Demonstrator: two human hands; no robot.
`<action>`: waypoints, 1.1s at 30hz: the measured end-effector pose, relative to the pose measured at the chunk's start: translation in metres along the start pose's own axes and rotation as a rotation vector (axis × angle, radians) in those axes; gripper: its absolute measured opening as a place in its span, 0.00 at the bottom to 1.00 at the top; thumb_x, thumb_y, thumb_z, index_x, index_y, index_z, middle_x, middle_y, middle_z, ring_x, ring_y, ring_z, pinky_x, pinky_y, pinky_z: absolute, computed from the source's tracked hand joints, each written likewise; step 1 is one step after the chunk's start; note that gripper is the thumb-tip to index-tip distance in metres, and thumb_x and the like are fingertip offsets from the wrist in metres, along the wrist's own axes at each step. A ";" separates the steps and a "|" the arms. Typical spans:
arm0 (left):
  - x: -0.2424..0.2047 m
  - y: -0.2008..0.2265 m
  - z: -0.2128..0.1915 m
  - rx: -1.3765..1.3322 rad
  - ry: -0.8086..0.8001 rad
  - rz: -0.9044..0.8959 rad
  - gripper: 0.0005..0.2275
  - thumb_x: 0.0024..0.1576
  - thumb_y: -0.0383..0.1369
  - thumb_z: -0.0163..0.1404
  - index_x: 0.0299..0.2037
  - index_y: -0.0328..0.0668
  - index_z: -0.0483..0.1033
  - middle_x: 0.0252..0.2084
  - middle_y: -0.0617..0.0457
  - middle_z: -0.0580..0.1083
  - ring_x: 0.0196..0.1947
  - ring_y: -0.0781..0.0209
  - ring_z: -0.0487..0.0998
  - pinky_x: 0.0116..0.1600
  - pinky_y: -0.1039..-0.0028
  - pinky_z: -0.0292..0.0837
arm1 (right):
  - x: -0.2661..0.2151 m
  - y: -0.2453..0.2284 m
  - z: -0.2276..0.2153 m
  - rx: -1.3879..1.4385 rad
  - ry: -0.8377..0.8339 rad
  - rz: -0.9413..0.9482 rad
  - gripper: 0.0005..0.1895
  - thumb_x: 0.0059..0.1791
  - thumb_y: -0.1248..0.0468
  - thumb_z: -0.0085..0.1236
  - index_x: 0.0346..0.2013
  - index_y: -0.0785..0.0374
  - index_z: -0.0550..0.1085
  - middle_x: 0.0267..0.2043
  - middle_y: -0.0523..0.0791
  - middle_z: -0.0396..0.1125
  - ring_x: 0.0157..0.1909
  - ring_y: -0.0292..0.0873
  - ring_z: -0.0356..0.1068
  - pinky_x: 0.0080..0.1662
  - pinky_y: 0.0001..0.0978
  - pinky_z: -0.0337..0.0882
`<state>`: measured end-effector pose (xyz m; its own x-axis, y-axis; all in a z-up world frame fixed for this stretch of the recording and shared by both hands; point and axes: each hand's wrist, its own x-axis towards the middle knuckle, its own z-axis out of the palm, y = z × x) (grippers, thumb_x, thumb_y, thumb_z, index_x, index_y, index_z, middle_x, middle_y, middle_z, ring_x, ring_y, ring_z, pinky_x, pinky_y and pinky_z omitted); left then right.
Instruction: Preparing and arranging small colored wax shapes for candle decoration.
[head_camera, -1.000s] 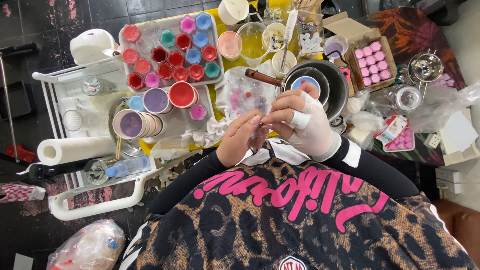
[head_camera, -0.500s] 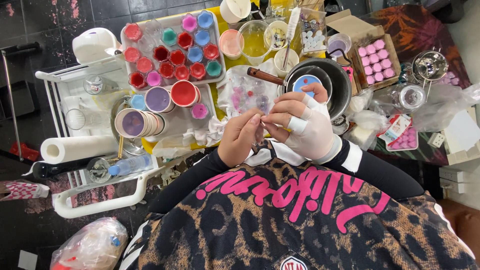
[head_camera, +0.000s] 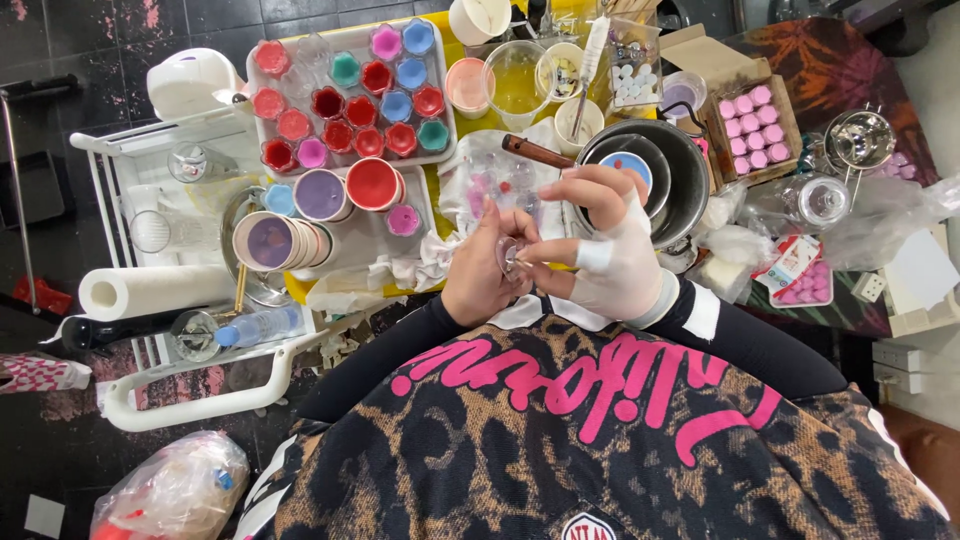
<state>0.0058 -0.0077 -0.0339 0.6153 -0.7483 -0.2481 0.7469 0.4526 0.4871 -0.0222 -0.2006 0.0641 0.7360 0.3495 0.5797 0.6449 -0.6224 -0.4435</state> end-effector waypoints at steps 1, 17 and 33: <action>0.000 0.000 0.001 -0.001 0.001 -0.001 0.29 0.68 0.61 0.30 0.41 0.40 0.68 0.23 0.57 0.65 0.15 0.73 0.56 0.21 0.81 0.49 | -0.001 -0.001 0.001 0.001 -0.001 0.001 0.17 0.39 0.61 0.75 0.40 0.44 0.80 0.59 0.44 0.63 0.63 0.54 0.61 0.62 0.51 0.60; -0.005 0.010 0.013 0.264 0.098 0.006 0.32 0.62 0.65 0.27 0.39 0.40 0.67 0.25 0.57 0.68 0.18 0.73 0.59 0.23 0.80 0.50 | 0.009 -0.005 -0.006 -0.099 -0.093 -0.047 0.14 0.41 0.56 0.78 0.38 0.37 0.81 0.70 0.43 0.62 0.73 0.55 0.54 0.63 0.54 0.49; -0.001 0.007 0.007 0.291 0.115 -0.067 0.33 0.61 0.67 0.26 0.38 0.42 0.66 0.25 0.56 0.67 0.19 0.70 0.61 0.23 0.80 0.53 | 0.011 -0.002 -0.005 -0.042 -0.181 0.026 0.11 0.40 0.56 0.76 0.35 0.38 0.82 0.69 0.40 0.63 0.73 0.53 0.54 0.65 0.56 0.46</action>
<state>0.0086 -0.0077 -0.0246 0.6038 -0.7045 -0.3729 0.6935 0.2337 0.6815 -0.0161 -0.1986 0.0750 0.7796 0.4509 0.4347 0.6191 -0.6600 -0.4256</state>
